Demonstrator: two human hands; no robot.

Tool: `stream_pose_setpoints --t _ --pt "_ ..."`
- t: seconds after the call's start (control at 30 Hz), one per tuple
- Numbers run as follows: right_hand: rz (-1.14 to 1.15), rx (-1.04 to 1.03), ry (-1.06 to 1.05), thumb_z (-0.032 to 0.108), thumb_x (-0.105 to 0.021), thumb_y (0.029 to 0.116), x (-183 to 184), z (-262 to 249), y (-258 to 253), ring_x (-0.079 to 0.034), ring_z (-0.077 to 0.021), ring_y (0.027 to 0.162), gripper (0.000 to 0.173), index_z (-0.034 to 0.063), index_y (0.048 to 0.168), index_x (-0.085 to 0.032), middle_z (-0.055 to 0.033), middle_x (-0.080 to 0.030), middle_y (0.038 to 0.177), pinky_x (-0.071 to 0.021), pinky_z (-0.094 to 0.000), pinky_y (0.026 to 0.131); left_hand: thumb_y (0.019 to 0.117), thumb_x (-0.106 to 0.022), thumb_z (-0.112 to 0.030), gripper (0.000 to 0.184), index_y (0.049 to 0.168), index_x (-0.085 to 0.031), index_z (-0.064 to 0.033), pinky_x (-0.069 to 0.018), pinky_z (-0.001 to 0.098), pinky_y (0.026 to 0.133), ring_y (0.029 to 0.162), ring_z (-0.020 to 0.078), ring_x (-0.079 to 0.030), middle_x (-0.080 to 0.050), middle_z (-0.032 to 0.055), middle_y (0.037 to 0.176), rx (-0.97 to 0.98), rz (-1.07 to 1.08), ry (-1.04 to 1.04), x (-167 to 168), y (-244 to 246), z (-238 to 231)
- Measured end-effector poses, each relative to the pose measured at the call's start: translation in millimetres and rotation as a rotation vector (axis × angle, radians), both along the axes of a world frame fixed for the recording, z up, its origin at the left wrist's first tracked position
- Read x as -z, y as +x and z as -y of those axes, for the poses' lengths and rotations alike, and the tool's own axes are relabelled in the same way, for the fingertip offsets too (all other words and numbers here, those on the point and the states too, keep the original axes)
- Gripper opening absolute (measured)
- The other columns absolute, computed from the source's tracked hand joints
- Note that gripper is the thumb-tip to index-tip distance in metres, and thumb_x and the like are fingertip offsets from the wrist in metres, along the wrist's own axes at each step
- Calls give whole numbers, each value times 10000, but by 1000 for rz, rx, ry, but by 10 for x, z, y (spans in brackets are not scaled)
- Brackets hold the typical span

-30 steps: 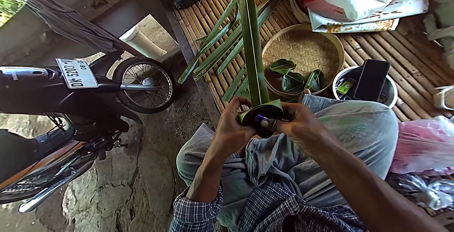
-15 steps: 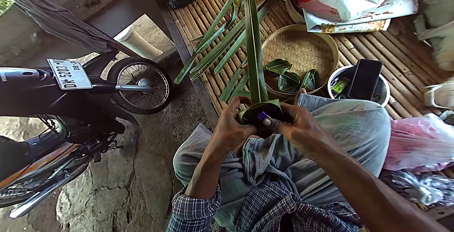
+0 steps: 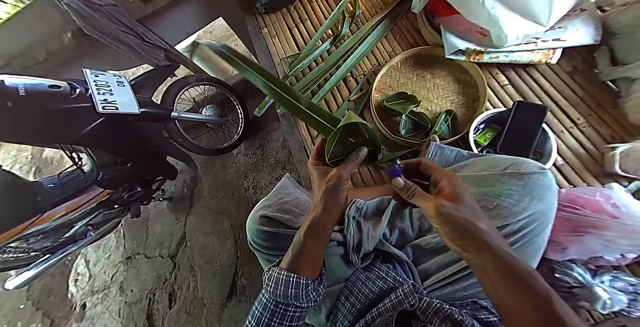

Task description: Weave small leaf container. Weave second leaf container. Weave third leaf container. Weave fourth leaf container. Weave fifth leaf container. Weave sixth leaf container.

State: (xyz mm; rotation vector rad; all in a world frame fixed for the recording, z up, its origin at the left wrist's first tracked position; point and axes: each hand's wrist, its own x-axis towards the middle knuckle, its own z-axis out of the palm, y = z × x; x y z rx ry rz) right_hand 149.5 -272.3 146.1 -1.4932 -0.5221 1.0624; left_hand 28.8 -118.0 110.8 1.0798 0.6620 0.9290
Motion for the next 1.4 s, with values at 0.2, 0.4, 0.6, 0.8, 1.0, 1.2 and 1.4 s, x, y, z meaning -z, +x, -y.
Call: stream_pose_setpoints --t 0.2,0.4,0.6,0.8,1.0,1.2,1.4 --pt "-144 62 8 173 -686 997 -64 -235 -228 -755 -269 885 244 30 1190 -644 -141 -740 1033 -668 -388 770 752 -829 90 424 1129 -665 -11 -622 472 845 960 284 -720 -715 184 1049 -182 113 28 -30 89 132" --pt "-132 131 87 163 -698 989 -33 -341 -283 -751 -255 859 258 36 1206 -636 -139 -742 1015 -657 -364 779 812 -751 86 256 1044 -673 12 -616 401 795 853 225 -718 -716 169 942 -237 120 -105 -110 111 208" --pt "-166 36 40 169 -704 988 -27 -318 -228 -762 -261 861 264 28 1204 -651 -141 -750 1025 -669 -373 769 799 -749 103 267 1046 -673 33 -615 411 802 863 238 -716 -712 184 955 -250 73 -130 -110 68 205" --pt "-193 57 76 182 -669 1013 -33 -321 -243 -753 -272 847 241 23 1193 -652 -155 -737 1013 -665 -388 769 800 -777 94 207 979 -683 51 -629 394 679 710 231 -713 -712 191 836 -235 72 5 -49 34 255" --pt "-64 80 54 178 -672 1009 -20 -333 -244 -752 -219 784 200 49 1162 -660 -108 -750 939 -661 -343 724 809 -752 110 207 994 -681 53 -633 420 755 787 244 -728 -720 185 878 -220 44 -31 -40 10 314" --pt "52 110 -12 139 -662 1006 51 -344 -200 -725 -169 670 92 59 1009 -708 -70 -740 808 -640 -304 645 808 -762 49 282 1074 -671 54 -618 459 807 860 279 -723 -712 218 947 -189 -24 -106 -22 -1 341" --pt "33 -59 29 158 -655 1014 248 -338 -75 -744 -192 783 117 59 1070 -682 -84 -746 904 -647 -335 742 818 -774 48 299 1100 -673 53 -614 454 841 903 280 -721 -717 212 988 -199 -63 -100 44 -28 295"
